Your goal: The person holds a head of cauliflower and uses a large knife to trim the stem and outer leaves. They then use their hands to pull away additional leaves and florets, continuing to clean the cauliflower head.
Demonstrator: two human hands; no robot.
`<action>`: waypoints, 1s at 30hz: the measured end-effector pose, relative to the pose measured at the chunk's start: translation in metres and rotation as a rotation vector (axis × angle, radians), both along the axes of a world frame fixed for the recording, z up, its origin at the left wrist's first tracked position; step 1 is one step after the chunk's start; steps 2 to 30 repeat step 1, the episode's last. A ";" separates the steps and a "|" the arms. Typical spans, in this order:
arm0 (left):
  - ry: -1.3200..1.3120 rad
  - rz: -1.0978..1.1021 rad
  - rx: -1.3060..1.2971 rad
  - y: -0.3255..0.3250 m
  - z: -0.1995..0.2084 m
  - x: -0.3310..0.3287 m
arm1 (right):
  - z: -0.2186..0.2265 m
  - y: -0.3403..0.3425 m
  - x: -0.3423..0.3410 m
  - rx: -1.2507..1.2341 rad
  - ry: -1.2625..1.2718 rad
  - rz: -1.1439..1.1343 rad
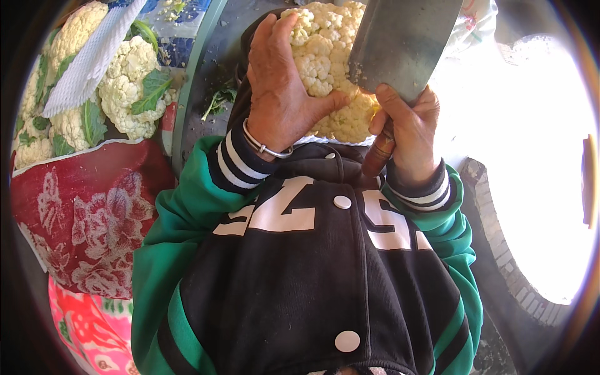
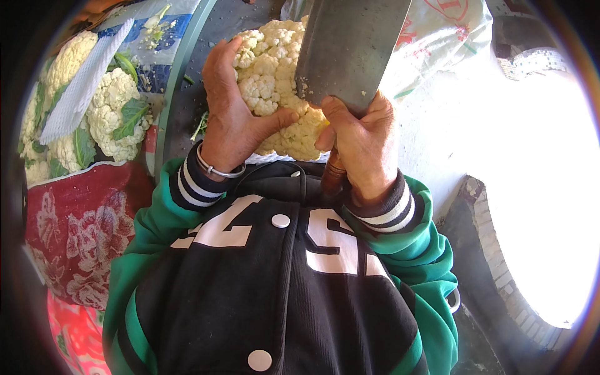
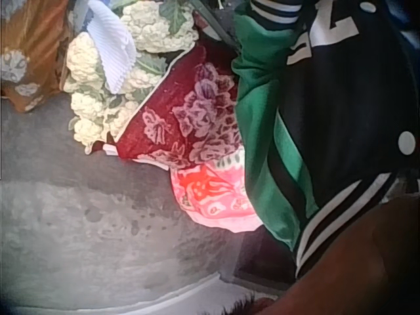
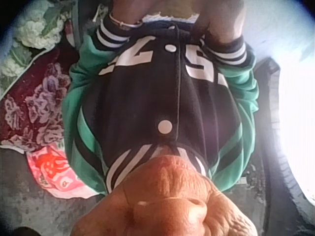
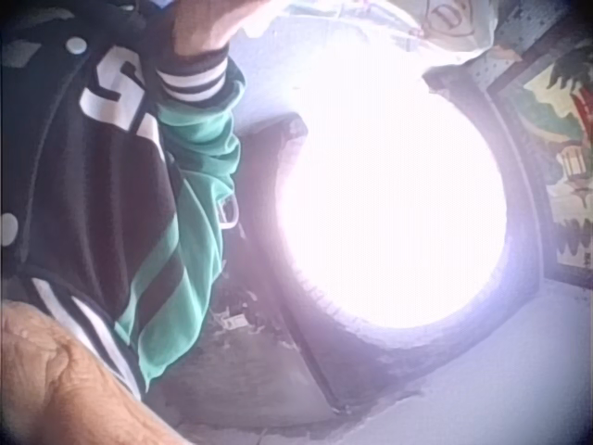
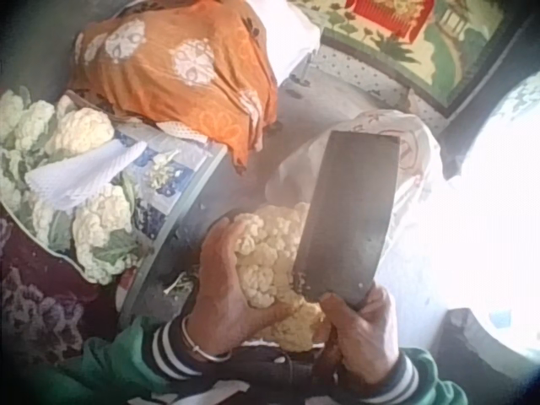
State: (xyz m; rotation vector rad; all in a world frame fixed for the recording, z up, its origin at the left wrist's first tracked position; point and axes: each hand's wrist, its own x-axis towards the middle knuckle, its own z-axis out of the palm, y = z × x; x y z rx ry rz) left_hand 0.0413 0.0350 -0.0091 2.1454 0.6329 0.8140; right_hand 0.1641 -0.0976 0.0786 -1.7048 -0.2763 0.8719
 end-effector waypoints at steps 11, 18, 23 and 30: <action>-0.007 -0.005 0.007 0.000 -0.001 0.000 | -0.009 -0.001 -0.001 0.036 -0.032 0.003; -0.007 -0.005 0.007 0.000 -0.001 0.000 | -0.009 -0.001 -0.001 0.036 -0.032 0.003; -0.007 -0.005 0.007 0.000 -0.001 0.000 | -0.009 -0.001 -0.001 0.036 -0.032 0.003; -0.007 -0.005 0.007 0.000 -0.001 0.000 | -0.009 -0.001 -0.001 0.036 -0.032 0.003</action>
